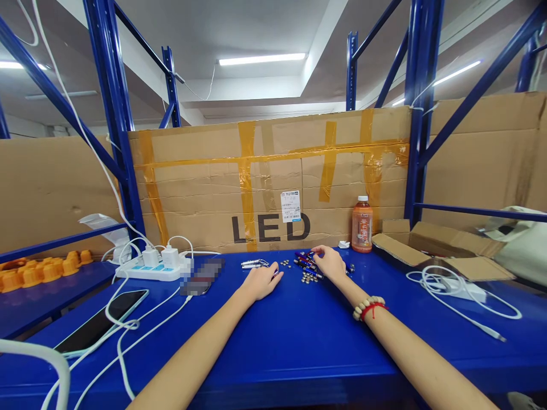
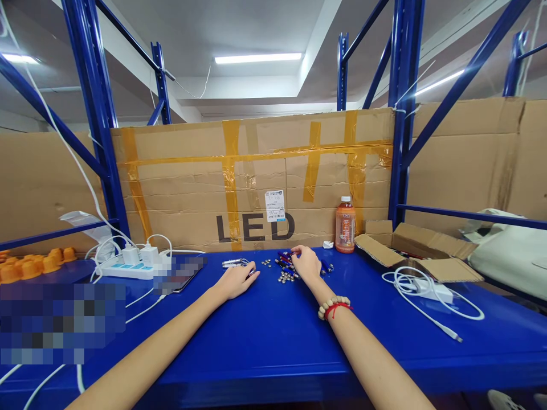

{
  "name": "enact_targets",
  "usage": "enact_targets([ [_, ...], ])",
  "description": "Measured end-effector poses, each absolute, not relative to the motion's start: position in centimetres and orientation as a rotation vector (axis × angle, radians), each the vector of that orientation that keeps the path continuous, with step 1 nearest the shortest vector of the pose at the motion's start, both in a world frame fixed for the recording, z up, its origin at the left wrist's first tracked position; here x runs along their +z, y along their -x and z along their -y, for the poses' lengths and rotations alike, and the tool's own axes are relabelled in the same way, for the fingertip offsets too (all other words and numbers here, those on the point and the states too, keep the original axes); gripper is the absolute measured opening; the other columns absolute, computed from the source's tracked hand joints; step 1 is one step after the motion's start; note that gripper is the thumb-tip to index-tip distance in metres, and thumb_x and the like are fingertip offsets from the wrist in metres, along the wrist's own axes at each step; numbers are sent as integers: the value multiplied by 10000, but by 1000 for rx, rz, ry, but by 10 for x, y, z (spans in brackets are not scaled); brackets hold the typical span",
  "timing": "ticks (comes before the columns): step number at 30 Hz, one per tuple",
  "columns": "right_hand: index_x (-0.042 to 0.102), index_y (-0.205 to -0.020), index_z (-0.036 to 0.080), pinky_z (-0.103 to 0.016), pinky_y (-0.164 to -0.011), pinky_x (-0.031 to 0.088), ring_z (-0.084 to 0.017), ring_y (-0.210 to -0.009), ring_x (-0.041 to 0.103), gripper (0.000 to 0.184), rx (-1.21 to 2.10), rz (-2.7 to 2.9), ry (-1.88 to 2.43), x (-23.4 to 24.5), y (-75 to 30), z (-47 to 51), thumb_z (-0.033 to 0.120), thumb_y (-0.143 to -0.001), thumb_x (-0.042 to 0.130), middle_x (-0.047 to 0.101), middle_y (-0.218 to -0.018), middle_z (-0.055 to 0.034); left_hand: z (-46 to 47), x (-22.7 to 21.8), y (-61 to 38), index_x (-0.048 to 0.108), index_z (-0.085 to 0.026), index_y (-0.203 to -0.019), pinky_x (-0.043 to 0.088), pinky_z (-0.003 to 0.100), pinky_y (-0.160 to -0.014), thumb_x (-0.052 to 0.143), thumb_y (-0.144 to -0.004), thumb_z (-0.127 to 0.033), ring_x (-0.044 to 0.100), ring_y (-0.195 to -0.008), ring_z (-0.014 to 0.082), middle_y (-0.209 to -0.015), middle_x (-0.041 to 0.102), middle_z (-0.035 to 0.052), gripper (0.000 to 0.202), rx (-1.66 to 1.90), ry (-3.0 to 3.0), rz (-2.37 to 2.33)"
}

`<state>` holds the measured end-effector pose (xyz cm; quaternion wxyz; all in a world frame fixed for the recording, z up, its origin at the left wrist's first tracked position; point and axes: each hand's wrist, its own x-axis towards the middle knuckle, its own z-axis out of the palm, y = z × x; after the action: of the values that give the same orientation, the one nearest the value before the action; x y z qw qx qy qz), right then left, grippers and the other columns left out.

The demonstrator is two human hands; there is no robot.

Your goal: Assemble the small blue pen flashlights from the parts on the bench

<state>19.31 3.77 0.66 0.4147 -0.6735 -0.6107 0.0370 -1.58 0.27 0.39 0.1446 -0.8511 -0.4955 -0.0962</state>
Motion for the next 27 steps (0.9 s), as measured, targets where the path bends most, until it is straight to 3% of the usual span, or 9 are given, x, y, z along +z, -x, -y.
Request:
enact_targets([
  [8,661,-678,223,-275,-608,399,-216,-764,602,161,-62,1729,1926,11,-187,-31,325,-637,543,661,-766,-44,-2,4,16,421,-193,-930,412,271,-589,201,-887,-389,607,-710,212,-749,630,54,298,-281,2445,1415],
  [12,666,-735,221,-286,-623,415,-234,-803,600,195,-52,1767,1969,13,-186,-27,355,-642,560,660,-817,-65,-3,3,16,428,-191,-928,411,268,-581,197,-886,-392,605,-708,213,-746,630,56,308,-281,2440,1407],
  [17,669,-804,224,-265,-652,427,-218,-837,595,215,-33,1778,1944,10,-187,-30,337,-651,568,657,-861,-68,-4,3,16,424,-193,-927,413,276,-583,190,-888,-389,606,-715,219,-751,629,59,308,-281,2443,1404],
  [27,670,-737,201,-218,-591,423,-173,-724,616,143,12,1792,1787,2,-188,-39,240,-618,600,672,-743,-43,-2,3,16,417,-195,-926,415,275,-601,200,-888,-387,606,-750,218,-777,630,63,292,-295,2453,1408],
])
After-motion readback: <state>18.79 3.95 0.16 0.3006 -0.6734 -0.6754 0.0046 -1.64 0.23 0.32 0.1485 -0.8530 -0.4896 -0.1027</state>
